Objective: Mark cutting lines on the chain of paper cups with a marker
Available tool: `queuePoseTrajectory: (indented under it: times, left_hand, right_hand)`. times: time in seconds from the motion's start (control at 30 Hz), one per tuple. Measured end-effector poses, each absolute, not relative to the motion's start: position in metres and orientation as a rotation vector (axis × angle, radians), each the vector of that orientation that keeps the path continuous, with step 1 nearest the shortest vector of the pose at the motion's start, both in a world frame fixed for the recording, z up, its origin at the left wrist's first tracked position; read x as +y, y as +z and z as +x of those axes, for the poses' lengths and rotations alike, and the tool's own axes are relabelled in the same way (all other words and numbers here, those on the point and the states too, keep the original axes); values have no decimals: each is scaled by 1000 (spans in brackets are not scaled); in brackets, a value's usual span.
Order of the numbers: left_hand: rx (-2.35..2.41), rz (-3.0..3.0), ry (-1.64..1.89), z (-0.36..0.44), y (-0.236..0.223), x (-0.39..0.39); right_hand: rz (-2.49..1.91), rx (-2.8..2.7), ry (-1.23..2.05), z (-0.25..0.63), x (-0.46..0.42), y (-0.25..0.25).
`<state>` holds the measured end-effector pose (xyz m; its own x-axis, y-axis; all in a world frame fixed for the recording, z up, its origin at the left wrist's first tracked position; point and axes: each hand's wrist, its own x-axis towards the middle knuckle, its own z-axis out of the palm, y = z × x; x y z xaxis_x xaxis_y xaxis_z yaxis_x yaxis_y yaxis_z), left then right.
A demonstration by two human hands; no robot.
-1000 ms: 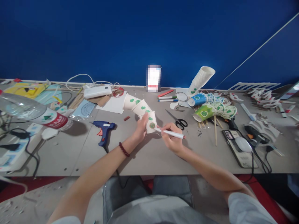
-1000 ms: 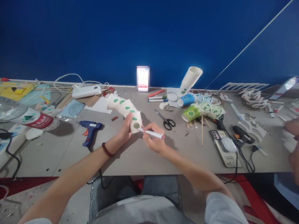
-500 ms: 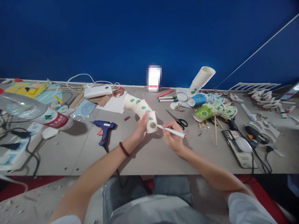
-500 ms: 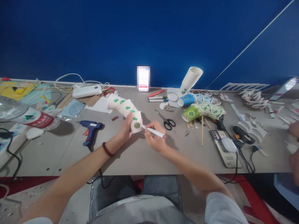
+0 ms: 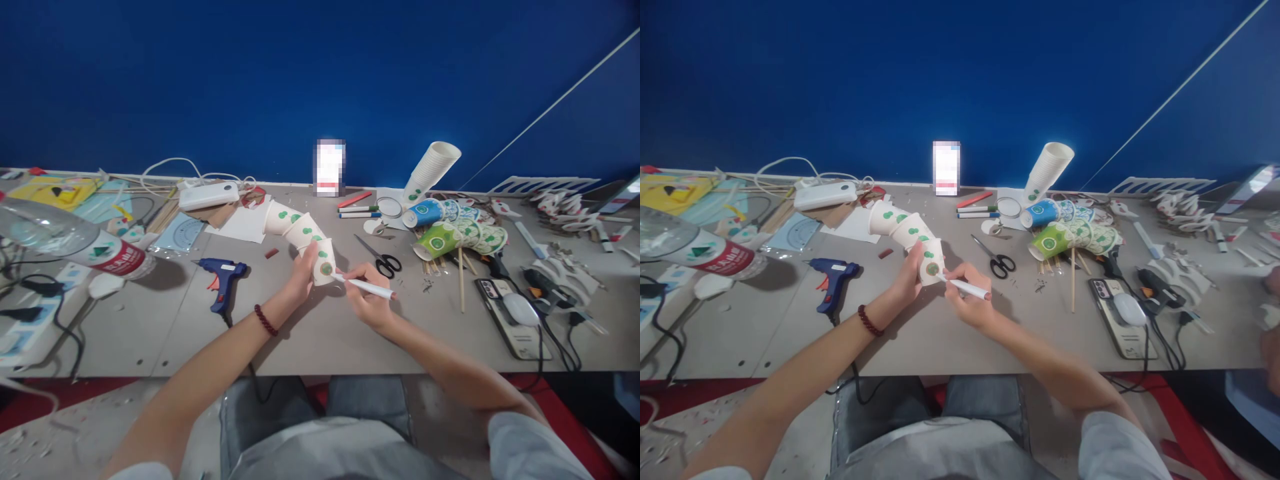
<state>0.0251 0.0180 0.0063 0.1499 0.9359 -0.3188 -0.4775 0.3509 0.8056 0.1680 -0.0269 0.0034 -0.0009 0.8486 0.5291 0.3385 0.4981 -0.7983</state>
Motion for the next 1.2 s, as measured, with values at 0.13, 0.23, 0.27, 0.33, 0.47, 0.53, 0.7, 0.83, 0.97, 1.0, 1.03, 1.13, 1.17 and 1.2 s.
queuePoseTrajectory:
  times: [0.13, 0.23, 0.27, 0.33, 0.47, 0.53, 0.7, 0.83, 0.97, 1.0, 1.03, 1.13, 1.17, 1.2]
  left_hand:
    - [923, 591, 1111, 25, 8, 18]
    - [919, 604, 1112, 26, 8, 18]
    - [922, 613, 1107, 26, 8, 18]
    - [929, 625, 1102, 25, 7, 18]
    - [943, 615, 1135, 25, 4, 19]
    - [960, 606, 1162, 25, 1, 20]
    - [967, 573, 1179, 24, -3, 21]
    - [972, 544, 1173, 24, -3, 22]
    - [963, 538, 1174, 25, -2, 22]
    - [960, 536, 1179, 25, -2, 22]
    - [956, 533, 1184, 25, -2, 22]
    - [938, 537, 1187, 24, -2, 21]
    - [935, 541, 1187, 24, -3, 21]
    - [937, 542, 1186, 24, -3, 21]
  right_hand:
    - [-1066, -1589, 590, 169, -27, -4]
    - [-1055, -1587, 598, 169, -27, -4]
    - [-1053, -1584, 590, 169, -27, -3]
    - [-1061, -1574, 554, 168, -26, 0]
    - [-1096, -1562, 466, 168, -25, 5]
    - [-1109, -1553, 441, 168, -24, 6]
    - [-1118, -1537, 421, 168, -22, 5]
    - [-1093, -1550, 401, 168, -22, 6]
    - [-1086, -1562, 368, 167, -22, 8]
    - [-1088, -1562, 368, 167, -22, 8]
    - [-1090, -1560, 370, 167, -22, 8]
    - [-1101, -1553, 371, 167, -22, 8]
    - [-1105, -1554, 370, 167, -22, 8]
    - [-1108, -1556, 370, 167, -22, 8]
